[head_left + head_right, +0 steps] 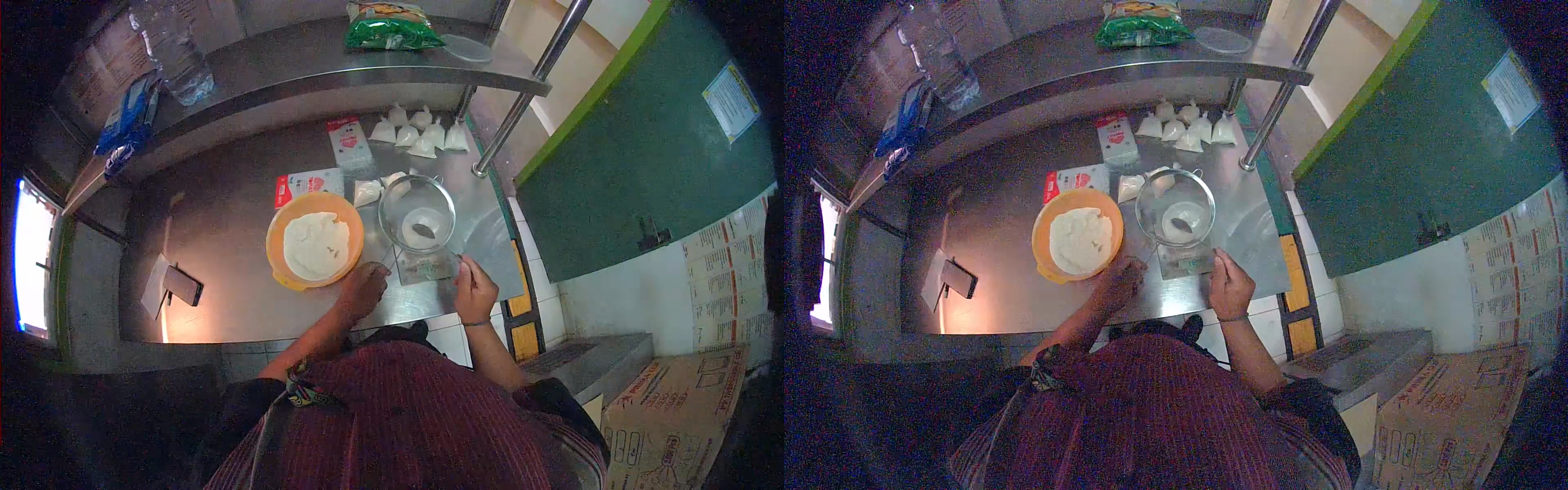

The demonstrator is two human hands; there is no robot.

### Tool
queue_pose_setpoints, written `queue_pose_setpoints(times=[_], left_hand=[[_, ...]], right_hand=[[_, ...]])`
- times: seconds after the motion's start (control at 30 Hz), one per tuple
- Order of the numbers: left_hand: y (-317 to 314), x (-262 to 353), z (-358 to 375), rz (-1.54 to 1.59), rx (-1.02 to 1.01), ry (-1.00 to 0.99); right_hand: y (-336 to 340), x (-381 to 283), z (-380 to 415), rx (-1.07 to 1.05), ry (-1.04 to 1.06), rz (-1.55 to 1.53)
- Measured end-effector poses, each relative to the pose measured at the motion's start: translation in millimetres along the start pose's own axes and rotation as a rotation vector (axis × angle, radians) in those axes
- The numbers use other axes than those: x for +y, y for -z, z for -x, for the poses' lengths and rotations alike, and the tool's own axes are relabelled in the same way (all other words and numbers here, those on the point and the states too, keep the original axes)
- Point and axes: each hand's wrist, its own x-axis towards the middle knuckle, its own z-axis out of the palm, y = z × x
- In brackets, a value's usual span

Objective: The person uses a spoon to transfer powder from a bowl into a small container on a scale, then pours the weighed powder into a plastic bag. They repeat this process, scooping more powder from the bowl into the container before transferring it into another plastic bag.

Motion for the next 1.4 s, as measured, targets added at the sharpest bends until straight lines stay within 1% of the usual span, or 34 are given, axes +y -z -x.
queue_pose_setpoints(times=[0.07, 0.1, 0.17, 0.2, 0.27, 0.3, 0.37, 0.4, 0.47, 0.5, 0.57, 0.6, 0.67, 0.7, 0.77, 0.8, 0.87, 0.9, 0.97, 1.0, 1.07, 1.1, 1.17, 1.2, 1.27, 1.37, 1.4], left_hand=[[19.3, 24.8, -0.6, 0.168, 0.05, 0.047], [16.3, 22.2, 0.0, 0.168, 0.05, 0.047], [8.7, 17.7, 0.0, 0.155, 0.136, -0.021], [13.8, 24.5, -2.1, 0.155, 0.136, -0.023], [31.0, 44.2, -8.1, 0.445, -0.18, 0.492], [27.8, 40.2, -7.0, 0.445, -0.18, 0.491], [13.7, 24.4, -2.0, 0.0, 0.184, -0.18], [10.6, 22.7, -1.1, 0.001, 0.184, -0.18], [6.0, 18.3, 0.7, 0.263, 0.082, 0.041], [9.1, 23.5, 0.5, 0.263, 0.085, 0.041], [18.1, 39.6, -0.4, 0.373, 0.075, 0.232], [16.3, 36.2, 0.7, 0.373, 0.077, 0.232], [12.5, 29.0, 2.3, 0.272, 0.111, 0.031], [11.4, 27.8, 1.6, 0.272, 0.11, 0.031], [10.0, 24.8, 0.8, 0.232, 0.09, 0.04], [11.0, 26.2, 0.8, 0.231, 0.088, 0.038], [12.3, 29.7, 1.0, 0.279, 0.095, 0.061], [13.8, 32.4, 0.6, 0.279, 0.095, 0.06], [17.1, 37.3, 0.0, 0.323, 0.066, 0.151], [11.3, 28.8, -1.8, 0.323, 0.067, 0.152], [-5.9, 3.7, -7.0, -0.084, 0.306, -0.352], [-2.3, 11.5, -5.1, -0.084, 0.306, -0.352], [11.0, 36.4, 0.0, 0.376, 0.042, 0.294], [11.6, 36.1, 0.1, 0.376, 0.041, 0.294], [12.7, 35.0, 0.1, 0.409, 0.079, 0.212], [18.5, 41.0, 0.3, 0.351, 0.066, 0.189], [13.6, 34.7, 0.9, 0.351, 0.065, 0.188]], right_hand=[[-3.3, 6.7, 0.6, 0.028, -0.016, -0.005], [-5.7, 11.4, -0.6, 0.028, -0.017, -0.004], [-8.7, 22.3, -5.3, 0.082, -0.018, -0.009], [-7.5, 20.3, -7.5, 0.083, -0.017, -0.009], [-4.5, 12.1, -13.0, 0.101, -0.079, -0.04], [-3.9, 10.4, -15.7, 0.102, -0.079, -0.039], [-2.4, 9.2, -19.1, 0.101, -0.079, -0.001], [-2.3, 10.1, -19.0, 0.101, -0.079, 0.0], [-4.3, 12.3, -19.3, 0.109, -0.102, -0.017], [-5.7, 15.2, -17.9, 0.108, -0.1, -0.018], [-7.5, 22.6, -12.0, 0.066, -0.057, 0.022], [-6.5, 17.2, -11.3, 0.065, -0.055, 0.022], [-4.4, 6.8, -9.3, 0.076, -0.121, -0.084], [-4.6, 12.7, -9.1, 0.076, -0.122, -0.084], [-6.1, 27.5, -9.5, 0.134, -0.041, -0.02], [-5.1, 24.4, -10.4, 0.136, -0.041, -0.02], [-1.3, 18.5, -11.7, 0.124, -0.128, -0.078], [-1.5, 20.9, -11.6, 0.125, -0.128, -0.078], [-3.0, 26.1, -10.7, 0.137, -0.079, -0.016], [-1.3, 20.1, -10.2, 0.136, -0.079, -0.016], [3.7, 1.9, -9.8, 0.053, -0.213, -0.079], [3.9, 2.6, -9.5, 0.054, -0.213, -0.078], [2.6, 6.4, -8.7, 0.074, -0.166, -0.109], [0.5, 12.1, -8.5, 0.074, -0.167, -0.109], [-3.5, 24.3, -8.9, 0.123, -0.146, -0.139], [-4.2, 23.3, -11.3, 0.127, -0.143, -0.164], [-4.8, 21.4, -12.4, 0.129, -0.143, -0.163]])
